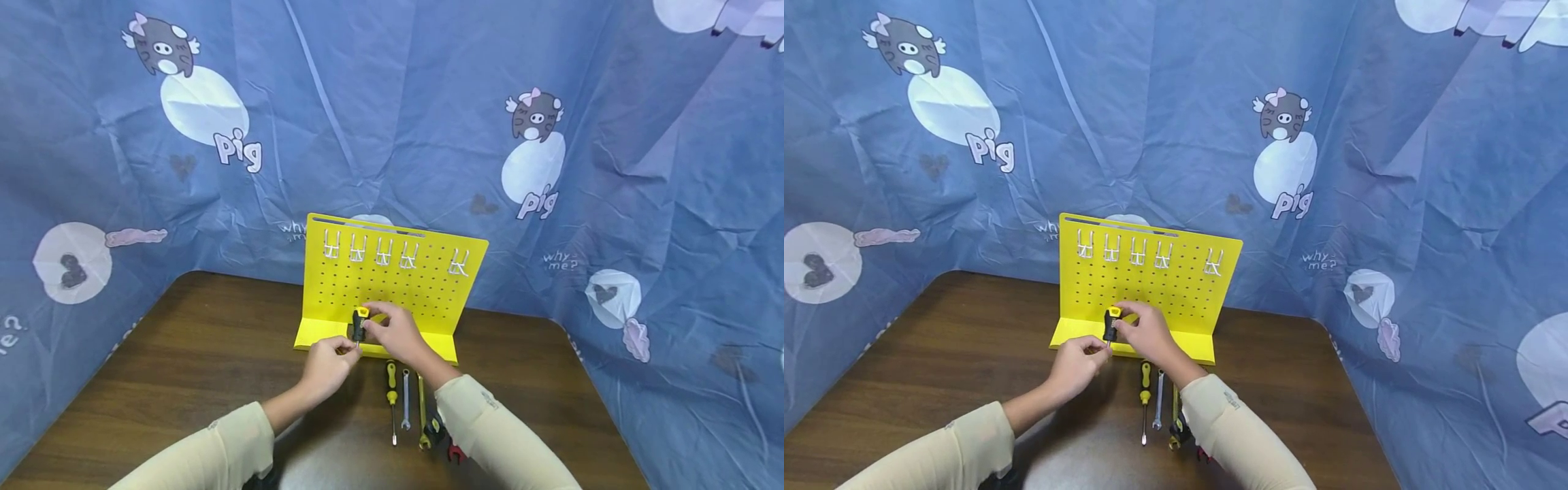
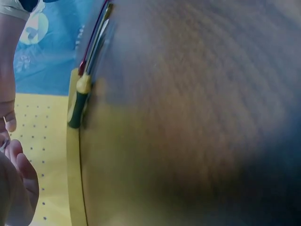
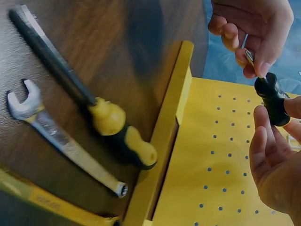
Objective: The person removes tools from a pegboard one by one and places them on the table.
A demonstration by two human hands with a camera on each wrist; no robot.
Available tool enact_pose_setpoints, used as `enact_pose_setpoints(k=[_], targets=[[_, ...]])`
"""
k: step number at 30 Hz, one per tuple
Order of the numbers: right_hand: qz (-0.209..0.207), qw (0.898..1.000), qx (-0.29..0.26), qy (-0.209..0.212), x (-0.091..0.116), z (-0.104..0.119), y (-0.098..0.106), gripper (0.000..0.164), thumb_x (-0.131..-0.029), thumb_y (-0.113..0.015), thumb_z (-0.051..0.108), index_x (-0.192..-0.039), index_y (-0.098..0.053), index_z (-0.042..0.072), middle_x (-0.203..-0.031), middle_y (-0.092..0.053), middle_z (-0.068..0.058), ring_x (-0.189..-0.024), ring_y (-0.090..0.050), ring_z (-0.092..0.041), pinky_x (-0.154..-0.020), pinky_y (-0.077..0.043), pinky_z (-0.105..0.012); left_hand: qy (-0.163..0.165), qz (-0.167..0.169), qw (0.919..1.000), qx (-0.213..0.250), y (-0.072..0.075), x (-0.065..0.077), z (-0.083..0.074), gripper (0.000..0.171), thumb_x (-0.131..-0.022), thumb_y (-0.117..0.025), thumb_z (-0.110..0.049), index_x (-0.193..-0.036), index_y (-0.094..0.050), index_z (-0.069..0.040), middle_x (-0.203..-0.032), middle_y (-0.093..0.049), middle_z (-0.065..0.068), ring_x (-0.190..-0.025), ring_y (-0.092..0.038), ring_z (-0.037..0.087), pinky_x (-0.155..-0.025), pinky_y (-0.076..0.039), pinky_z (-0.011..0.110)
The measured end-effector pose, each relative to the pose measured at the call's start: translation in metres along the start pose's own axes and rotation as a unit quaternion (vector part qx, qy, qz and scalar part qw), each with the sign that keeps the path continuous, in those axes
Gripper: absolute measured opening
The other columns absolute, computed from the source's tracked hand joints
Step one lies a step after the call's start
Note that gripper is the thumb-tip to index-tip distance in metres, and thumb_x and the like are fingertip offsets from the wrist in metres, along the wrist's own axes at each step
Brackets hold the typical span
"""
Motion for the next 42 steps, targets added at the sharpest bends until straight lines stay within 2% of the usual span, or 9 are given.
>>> enact_pose_setpoints(k=[7,13,18,25,29,32,38,42], targets=[[0.01,1.0,-0.007,-0.004,0.012,-0.018,-0.003,0.029,-0.094,-0.071,0.015,-0.123,-0.071,0.01,-0.108,-0.065,-0.003,-0.084,-0.065,-0.015,-0.068,-0.056,-0.03,0.005,0.021,0.9996,-0.016,-0.013,0.012,0.003,0.011,-0.083,-0.074,-0.006,-0.072,-0.073,-0.008,-0.063,-0.061,-0.005,-0.059,-0.05,0.01,-0.056,-0.042,0.027],[0.022,1.0,0.011,-0.014,0.024,-0.038,-0.009,0.026,-0.093,-0.073,0.015,-0.119,-0.073,0.01,-0.108,-0.065,-0.003,-0.083,-0.061,-0.015,-0.064,-0.054,-0.03,0.019,0.046,0.997,-0.059,-0.027,0.022,0.012,0.013,-0.081,-0.074,-0.008,-0.069,-0.071,-0.011,-0.06,-0.06,-0.007,-0.054,-0.049,0.009,-0.051,-0.04,0.027],[0.049,0.998,0.022,-0.04,0.031,-0.051,-0.016,0.024,-0.092,-0.073,0.016,-0.116,-0.074,0.011,-0.111,-0.066,-0.002,-0.087,-0.062,-0.017,-0.067,-0.054,-0.031,0.033,0.075,0.9919,-0.097,-0.039,0.029,0.019,0.015,-0.079,-0.074,-0.009,-0.065,-0.069,-0.012,-0.057,-0.059,-0.008,-0.051,-0.048,0.01,-0.048,-0.039,0.028],[0.087,0.993,0.064,-0.056,0.036,-0.061,-0.024,0.028,-0.092,-0.075,0.017,-0.118,-0.074,0.007,-0.113,-0.067,-0.003,-0.088,-0.062,-0.015,-0.066,-0.054,-0.029,0.034,0.095,0.9849,-0.14,-0.048,0.035,0.024,0.022,-0.074,-0.074,-0.009,-0.055,-0.065,-0.015,-0.049,-0.054,-0.012,-0.049,-0.047,0.01,-0.046,-0.039,0.028],[0.096,0.988,0.116,-0.028,0.038,-0.06,-0.027,0.026,-0.091,-0.076,0.018,-0.114,-0.075,0.007,-0.109,-0.068,-0.002,-0.094,-0.062,-0.016,-0.083,-0.052,-0.034,0.036,0.104,0.9815,-0.157,-0.052,0.038,0.024,0.024,-0.072,-0.075,-0.009,-0.053,-0.064,-0.016,-0.048,-0.051,-0.013,-0.048,-0.046,0.011,-0.046,-0.038,0.029],[0.096,0.982,0.164,-0.003,0.038,-0.058,-0.029,0.021,-0.09,-0.077,0.019,-0.108,-0.078,0.008,-0.102,-0.067,0.001,-0.096,-0.06,-0.016,-0.088,-0.047,-0.035,0.045,0.117,0.9782,-0.166,-0.054,0.04,0.024,0.025,-0.072,-0.075,-0.009,-0.052,-0.062,-0.015,-0.047,-0.05,-0.012,-0.048,-0.046,0.011,-0.045,-0.037,0.029],[0.101,0.97,0.22,0.007,0.039,-0.058,-0.032,0.019,-0.088,-0.078,0.019,-0.105,-0.079,0.011,-0.09,-0.061,0.006,-0.085,-0.053,-0.011,-0.075,-0.043,-0.028,0.072,0.152,0.968,-0.187,-0.061,0.037,0.029,0.031,-0.076,-0.078,-0.013,-0.051,-0.059,-0.016,-0.047,-0.051,-0.009,-0.047,-0.048,0.012,-0.044,-0.036,0.027],[0.1,0.967,0.236,0.007,0.037,-0.058,-0.033,0.02,-0.087,-0.078,0.02,-0.106,-0.08,0.012,-0.088,-0.061,0.007,-0.083,-0.051,-0.011,-0.071,-0.042,-0.026,0.092,0.168,0.9616,-0.197,-0.065,0.035,0.032,0.034,-0.078,-0.08,-0.018,-0.053,-0.057,-0.015,-0.049,-0.05,-0.007,-0.048,-0.048,0.013,-0.044,-0.036,0.027]])
Point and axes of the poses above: each hand's wrist, its own x-axis away from the middle knuckle, its own y-axis out of the back of the hand, z = x × y, the point moved 9 cm from there along -x, towards the middle knuckle
